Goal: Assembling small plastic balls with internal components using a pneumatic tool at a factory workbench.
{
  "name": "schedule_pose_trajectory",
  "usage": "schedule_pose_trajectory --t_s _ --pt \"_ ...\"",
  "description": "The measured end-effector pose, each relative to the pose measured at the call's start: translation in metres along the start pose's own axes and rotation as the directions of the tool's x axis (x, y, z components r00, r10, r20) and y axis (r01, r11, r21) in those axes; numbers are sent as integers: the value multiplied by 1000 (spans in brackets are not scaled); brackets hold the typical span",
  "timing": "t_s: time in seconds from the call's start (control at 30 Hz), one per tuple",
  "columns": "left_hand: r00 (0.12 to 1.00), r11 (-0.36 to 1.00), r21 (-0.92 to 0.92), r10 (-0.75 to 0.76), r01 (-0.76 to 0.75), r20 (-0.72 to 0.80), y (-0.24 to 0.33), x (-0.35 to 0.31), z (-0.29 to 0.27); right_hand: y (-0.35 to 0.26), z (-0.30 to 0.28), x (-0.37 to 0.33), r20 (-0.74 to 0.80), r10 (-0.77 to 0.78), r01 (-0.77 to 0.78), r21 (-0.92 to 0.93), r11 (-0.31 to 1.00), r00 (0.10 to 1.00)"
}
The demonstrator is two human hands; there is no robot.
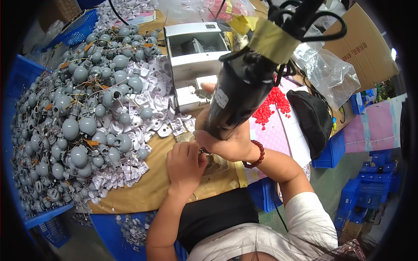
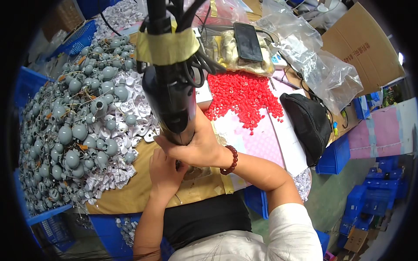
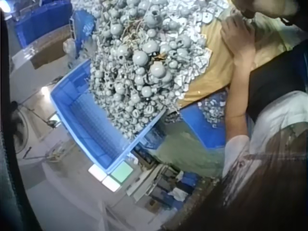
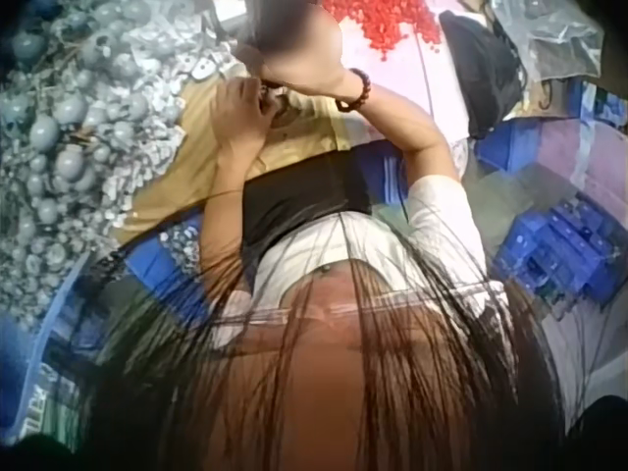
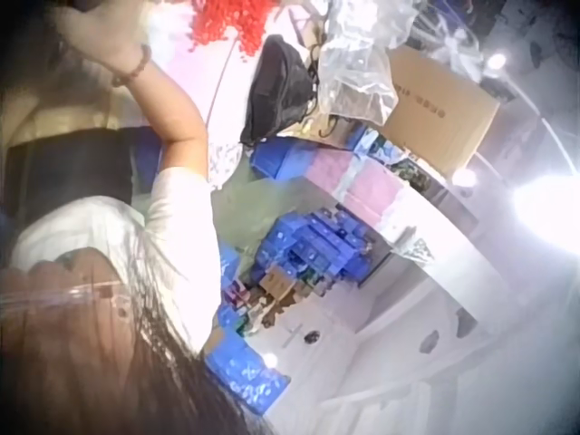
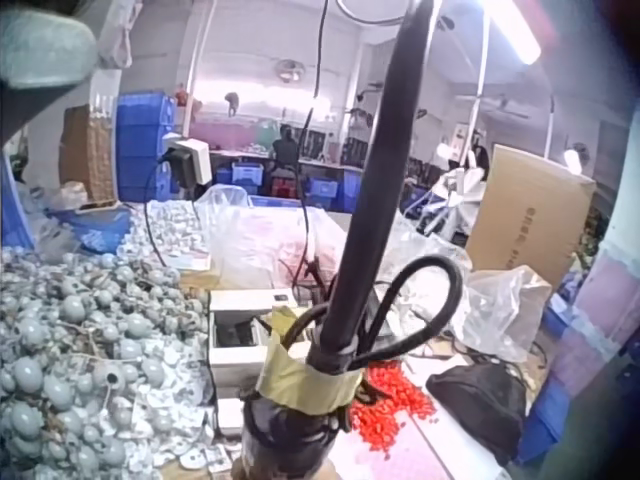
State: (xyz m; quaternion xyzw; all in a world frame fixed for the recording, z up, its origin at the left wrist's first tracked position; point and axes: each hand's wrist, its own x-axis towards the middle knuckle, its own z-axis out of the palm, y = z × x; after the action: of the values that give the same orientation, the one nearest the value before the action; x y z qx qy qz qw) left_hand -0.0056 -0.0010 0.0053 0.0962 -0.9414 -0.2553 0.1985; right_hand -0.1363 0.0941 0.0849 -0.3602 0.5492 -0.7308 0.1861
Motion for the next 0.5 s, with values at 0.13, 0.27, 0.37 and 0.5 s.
schedule_pose_trajectory --t_s 0.13,0.27,0.37,0.5 --pt "1000 1000 -20 2 -2 -16 1 2 -1 3 -2 -4 21 -4 5 -71 997 1000" --pt "999 1000 -22 13 -14 -41 1 2 -1 0 2 -6 -13 42 -43 -99 994 999" --pt "999 999 -27 23 -24 -46 1 2 -3 1 1 -7 5 55 -54 -79 995 998" --pt "999 999 -42 29 -29 -17 -3 0 0 9 -9 -10 227 -178 251 -352 902 957"
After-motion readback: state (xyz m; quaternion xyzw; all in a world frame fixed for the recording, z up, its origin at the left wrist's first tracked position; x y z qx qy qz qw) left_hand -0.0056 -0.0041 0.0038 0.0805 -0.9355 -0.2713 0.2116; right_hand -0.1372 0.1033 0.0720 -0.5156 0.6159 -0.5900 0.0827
